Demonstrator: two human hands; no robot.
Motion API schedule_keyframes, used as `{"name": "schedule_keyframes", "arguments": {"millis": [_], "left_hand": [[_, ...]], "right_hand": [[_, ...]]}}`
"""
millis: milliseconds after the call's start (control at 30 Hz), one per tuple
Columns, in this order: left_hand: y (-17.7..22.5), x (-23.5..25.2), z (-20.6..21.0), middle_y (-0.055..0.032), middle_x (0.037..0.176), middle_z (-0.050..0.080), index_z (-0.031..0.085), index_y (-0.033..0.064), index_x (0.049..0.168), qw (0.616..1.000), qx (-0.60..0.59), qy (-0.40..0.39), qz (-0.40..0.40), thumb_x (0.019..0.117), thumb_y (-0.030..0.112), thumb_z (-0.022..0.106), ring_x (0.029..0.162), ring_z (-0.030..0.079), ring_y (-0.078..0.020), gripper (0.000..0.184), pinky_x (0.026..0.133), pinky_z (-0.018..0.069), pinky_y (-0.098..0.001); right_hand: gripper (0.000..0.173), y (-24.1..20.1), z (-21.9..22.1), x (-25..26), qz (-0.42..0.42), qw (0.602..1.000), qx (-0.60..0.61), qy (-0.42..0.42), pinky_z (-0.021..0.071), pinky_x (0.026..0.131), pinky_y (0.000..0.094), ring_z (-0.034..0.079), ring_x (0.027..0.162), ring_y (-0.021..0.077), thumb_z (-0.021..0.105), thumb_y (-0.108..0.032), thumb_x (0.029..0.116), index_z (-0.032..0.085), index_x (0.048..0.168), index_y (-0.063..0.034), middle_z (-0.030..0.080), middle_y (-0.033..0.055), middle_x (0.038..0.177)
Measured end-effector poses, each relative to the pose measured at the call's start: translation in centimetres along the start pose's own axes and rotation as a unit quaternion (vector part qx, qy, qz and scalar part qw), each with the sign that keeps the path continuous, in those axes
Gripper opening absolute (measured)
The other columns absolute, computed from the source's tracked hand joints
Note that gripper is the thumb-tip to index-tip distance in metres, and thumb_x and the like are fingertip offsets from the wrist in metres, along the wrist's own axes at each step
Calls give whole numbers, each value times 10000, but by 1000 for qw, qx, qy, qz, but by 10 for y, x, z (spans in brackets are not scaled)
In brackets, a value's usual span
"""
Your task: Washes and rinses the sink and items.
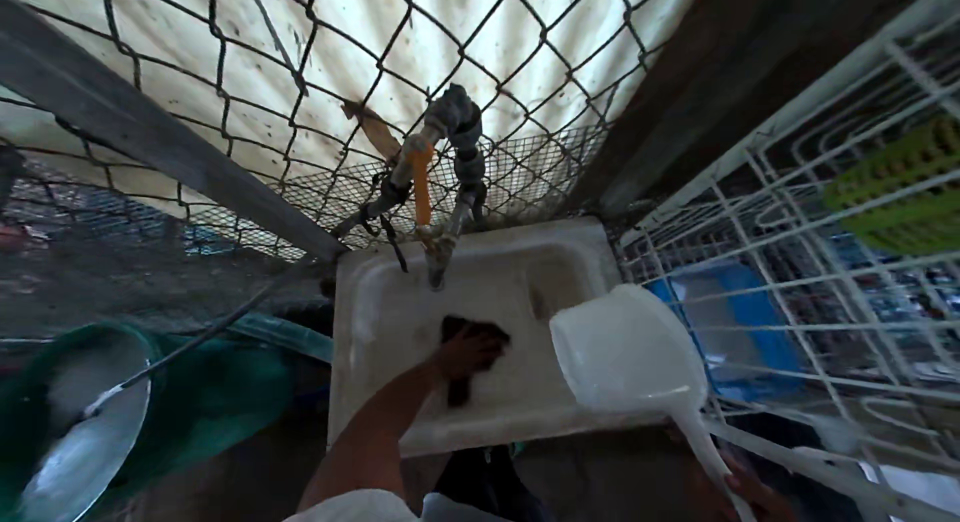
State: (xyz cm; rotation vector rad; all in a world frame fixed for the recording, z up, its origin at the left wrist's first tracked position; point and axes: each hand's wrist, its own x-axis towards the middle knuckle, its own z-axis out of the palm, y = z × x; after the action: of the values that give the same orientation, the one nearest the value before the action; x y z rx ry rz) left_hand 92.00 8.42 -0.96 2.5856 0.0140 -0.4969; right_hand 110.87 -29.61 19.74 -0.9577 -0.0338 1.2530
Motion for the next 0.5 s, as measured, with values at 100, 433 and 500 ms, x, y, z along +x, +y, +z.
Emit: {"name": "schedule_keyframes", "arguments": {"millis": [100,433,500], "left_hand": [[-22,50,-22,-56,1692,270,393,176,1590,963,-26,162,-216,1095,378,378,1576,173,-318,536,1234,98,-660],[61,12,24,-54,1650,366,517,134,1508,990,-94,-74,72,1085,265,455,1562,229,-302,447,1239,83,-632],[62,24,15,-86,1581,470,581,106,1448,981,-138,-80,107,1083,238,459,1519,331,-315,406,1244,124,-609]], "right_hand": [[367,0,-4,-8,9,1000,9,10,456,433,126,549,503,-44,723,-368,899,721,1246,-250,660,-120,725],[349,0,11,-9,-23,998,-9,59,462,390,141,540,451,-30,715,-316,873,739,1194,-180,639,-86,664],[364,-2,9,-8,-32,997,-18,61,454,393,138,534,452,-32,718,-318,863,737,1201,-184,636,-94,660]]}}
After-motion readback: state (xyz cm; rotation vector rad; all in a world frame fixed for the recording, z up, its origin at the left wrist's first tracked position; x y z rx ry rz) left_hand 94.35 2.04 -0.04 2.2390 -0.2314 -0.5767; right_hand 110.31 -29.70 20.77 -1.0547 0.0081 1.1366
